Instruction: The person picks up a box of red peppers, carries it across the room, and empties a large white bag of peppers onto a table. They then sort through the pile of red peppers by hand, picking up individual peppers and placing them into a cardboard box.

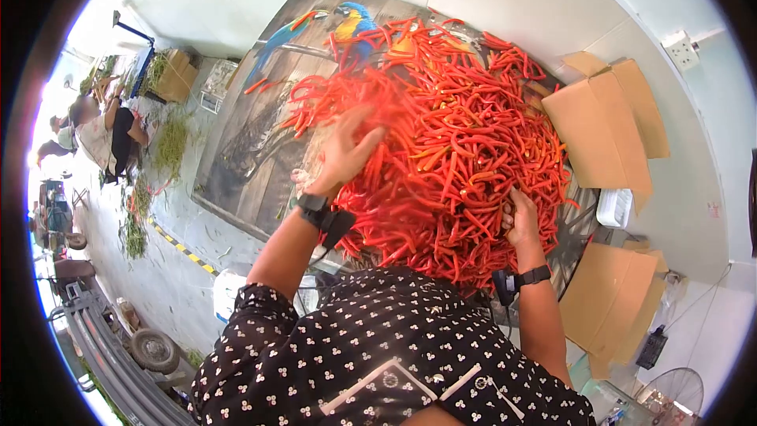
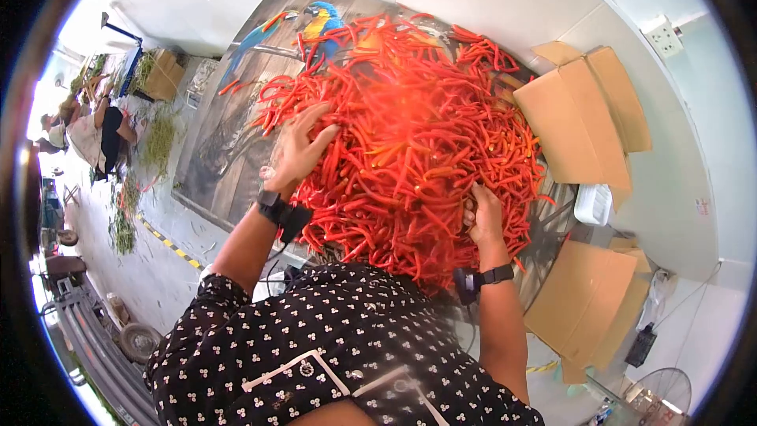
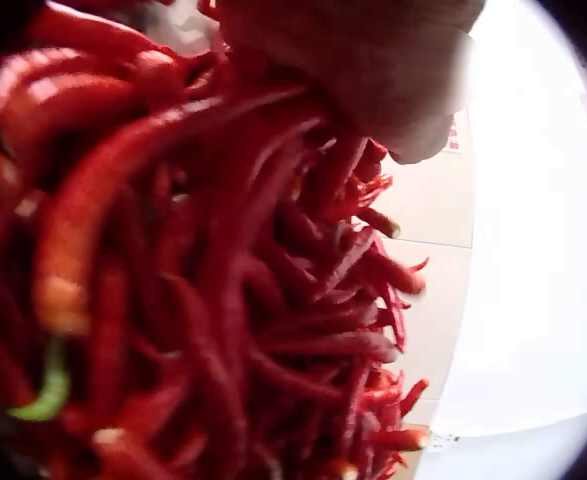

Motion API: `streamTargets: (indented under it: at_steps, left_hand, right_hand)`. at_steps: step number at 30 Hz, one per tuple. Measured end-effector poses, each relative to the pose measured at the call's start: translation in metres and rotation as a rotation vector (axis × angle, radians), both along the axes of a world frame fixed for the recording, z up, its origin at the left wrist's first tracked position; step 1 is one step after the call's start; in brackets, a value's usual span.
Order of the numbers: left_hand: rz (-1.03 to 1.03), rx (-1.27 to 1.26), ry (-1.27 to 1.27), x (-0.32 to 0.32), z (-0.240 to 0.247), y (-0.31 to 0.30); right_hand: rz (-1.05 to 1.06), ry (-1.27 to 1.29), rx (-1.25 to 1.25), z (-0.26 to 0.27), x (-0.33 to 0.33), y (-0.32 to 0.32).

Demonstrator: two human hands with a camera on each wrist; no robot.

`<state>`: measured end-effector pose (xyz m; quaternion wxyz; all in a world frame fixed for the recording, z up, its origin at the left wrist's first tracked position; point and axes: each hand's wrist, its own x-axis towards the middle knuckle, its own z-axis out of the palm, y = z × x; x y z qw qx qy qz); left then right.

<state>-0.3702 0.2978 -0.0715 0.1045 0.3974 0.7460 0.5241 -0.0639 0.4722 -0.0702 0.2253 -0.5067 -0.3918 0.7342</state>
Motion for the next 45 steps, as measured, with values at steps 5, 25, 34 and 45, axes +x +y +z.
streamTargets:
  at_steps: [5,25,34,45]
  left_hand:
    - [-0.461,-0.014,0.186,0.009,0.020,0.085]
    - [-0.361,0.241,0.228,0.073,0.050,0.073]
    - [-0.508,0.109,0.623,0.104,0.037,0.059]
    - [-0.432,0.063,0.612,0.085,0.027,-0.005]
  right_hand:
    - [-0.001,0.021,-0.005,0.003,0.000,-0.002]
    - [-0.020,0.345,0.118,0.043,-0.034,-0.023]
    - [-0.102,0.350,0.161,0.040,-0.037,0.008]
    - [0.177,0.065,0.217,0.047,-0.058,-0.015]
